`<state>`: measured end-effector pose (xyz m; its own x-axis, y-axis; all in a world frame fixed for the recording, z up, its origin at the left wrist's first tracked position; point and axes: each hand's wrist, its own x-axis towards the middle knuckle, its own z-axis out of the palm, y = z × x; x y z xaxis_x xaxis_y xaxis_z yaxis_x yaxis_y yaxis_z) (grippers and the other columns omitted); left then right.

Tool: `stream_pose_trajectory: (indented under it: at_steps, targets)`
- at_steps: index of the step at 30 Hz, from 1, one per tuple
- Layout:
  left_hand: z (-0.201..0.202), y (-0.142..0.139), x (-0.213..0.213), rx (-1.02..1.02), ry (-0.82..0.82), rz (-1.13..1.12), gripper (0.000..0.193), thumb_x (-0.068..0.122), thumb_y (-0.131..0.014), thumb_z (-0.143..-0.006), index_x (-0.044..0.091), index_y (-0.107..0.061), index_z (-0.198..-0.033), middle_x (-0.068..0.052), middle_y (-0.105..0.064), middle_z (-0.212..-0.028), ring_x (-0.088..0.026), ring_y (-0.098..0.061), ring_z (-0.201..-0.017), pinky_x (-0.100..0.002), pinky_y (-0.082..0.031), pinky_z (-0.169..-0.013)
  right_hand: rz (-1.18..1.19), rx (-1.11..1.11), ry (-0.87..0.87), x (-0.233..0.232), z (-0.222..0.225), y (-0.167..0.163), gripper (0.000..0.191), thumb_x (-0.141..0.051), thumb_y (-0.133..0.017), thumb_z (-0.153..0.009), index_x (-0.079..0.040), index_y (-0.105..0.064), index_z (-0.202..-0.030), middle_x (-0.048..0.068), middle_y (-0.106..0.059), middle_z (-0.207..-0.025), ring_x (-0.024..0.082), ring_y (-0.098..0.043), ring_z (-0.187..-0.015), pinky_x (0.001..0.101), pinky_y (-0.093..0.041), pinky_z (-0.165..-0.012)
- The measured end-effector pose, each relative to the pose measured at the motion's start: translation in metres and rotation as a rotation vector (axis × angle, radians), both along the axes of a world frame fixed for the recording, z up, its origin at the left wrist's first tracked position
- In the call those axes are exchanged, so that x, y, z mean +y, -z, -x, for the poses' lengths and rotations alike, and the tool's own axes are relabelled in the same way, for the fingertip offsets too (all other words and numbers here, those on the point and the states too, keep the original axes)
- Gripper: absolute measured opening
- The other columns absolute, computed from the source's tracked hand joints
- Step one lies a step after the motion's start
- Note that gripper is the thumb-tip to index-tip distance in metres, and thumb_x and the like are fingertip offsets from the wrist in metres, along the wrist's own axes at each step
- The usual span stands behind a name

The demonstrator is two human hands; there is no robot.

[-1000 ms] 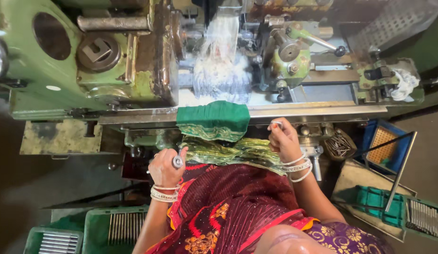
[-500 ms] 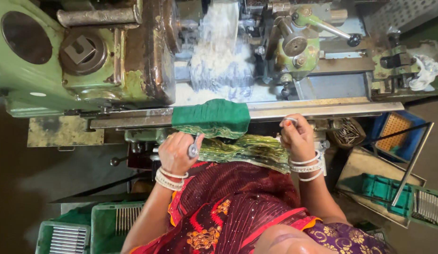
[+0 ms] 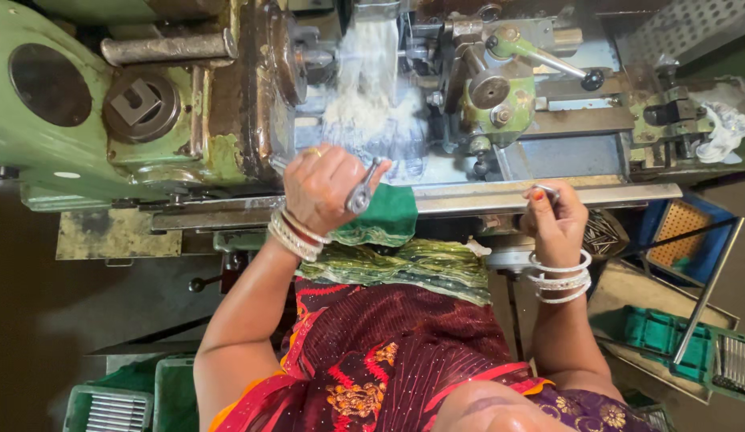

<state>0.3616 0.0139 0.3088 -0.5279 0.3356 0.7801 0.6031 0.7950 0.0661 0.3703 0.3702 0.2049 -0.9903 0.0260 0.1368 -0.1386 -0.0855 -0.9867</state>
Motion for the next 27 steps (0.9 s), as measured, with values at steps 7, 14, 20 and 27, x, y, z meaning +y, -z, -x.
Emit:
stream_pose_trajectory:
  at_steps: [7, 14, 20, 27]
  targets:
    - [0.074, 0.022, -0.011, -0.115, -0.042, -0.342, 0.048, 0.032, -0.081, -0.096, 0.013, -0.053, -0.062, -0.002, -0.054, -0.059, -0.016, -0.053, -0.050, -0.030, -0.039, -0.048, -0.536, 0.492, 0.153, 0.051, 0.067, -0.015, 0.016, -0.004, -0.069, -0.116, -0.003, -0.063, -0.101, 0.004, -0.060, -0.088, 0.010, -0.045, -0.070, 0.0246, -0.034, -0.063]
    - [0.231, 0.085, 0.009, -1.070, 0.211, -1.799, 0.034, 0.047, -0.074, -0.087, 0.016, -0.060, -0.084, -0.003, -0.054, -0.073, -0.016, -0.052, -0.063, -0.035, -0.045, -0.059, -0.886, 0.613, 0.381, 0.094, 0.211, -0.034, 0.016, 0.007, -0.050, -0.098, -0.003, -0.060, -0.105, 0.012, -0.068, -0.098, 0.030, -0.062, -0.088, 0.0374, -0.049, -0.081]
    - [0.276, 0.118, 0.056, -0.966, -0.125, -2.039, 0.047, 0.037, -0.066, -0.088, 0.006, -0.056, -0.123, -0.023, -0.059, -0.119, -0.037, -0.060, -0.101, -0.053, -0.052, -0.082, -1.267, 0.617, 0.244, 0.072, 0.239, -0.016, 0.005, -0.001, -0.057, -0.103, -0.004, -0.061, -0.105, 0.021, -0.059, -0.104, 0.042, -0.058, -0.097, 0.0529, -0.045, -0.084]
    - [0.272, 0.122, 0.074, -0.757, -0.834, -1.846, 0.058, 0.039, -0.058, -0.094, -0.009, -0.056, -0.127, -0.039, -0.046, -0.134, -0.050, -0.066, -0.107, -0.052, -0.057, -0.087, -1.212, 0.428, 0.335, 0.067, 0.237, 0.006, 0.004, -0.008, -0.058, -0.106, -0.007, -0.062, -0.107, 0.023, -0.061, -0.106, 0.048, -0.060, -0.094, 0.0577, -0.046, -0.078]
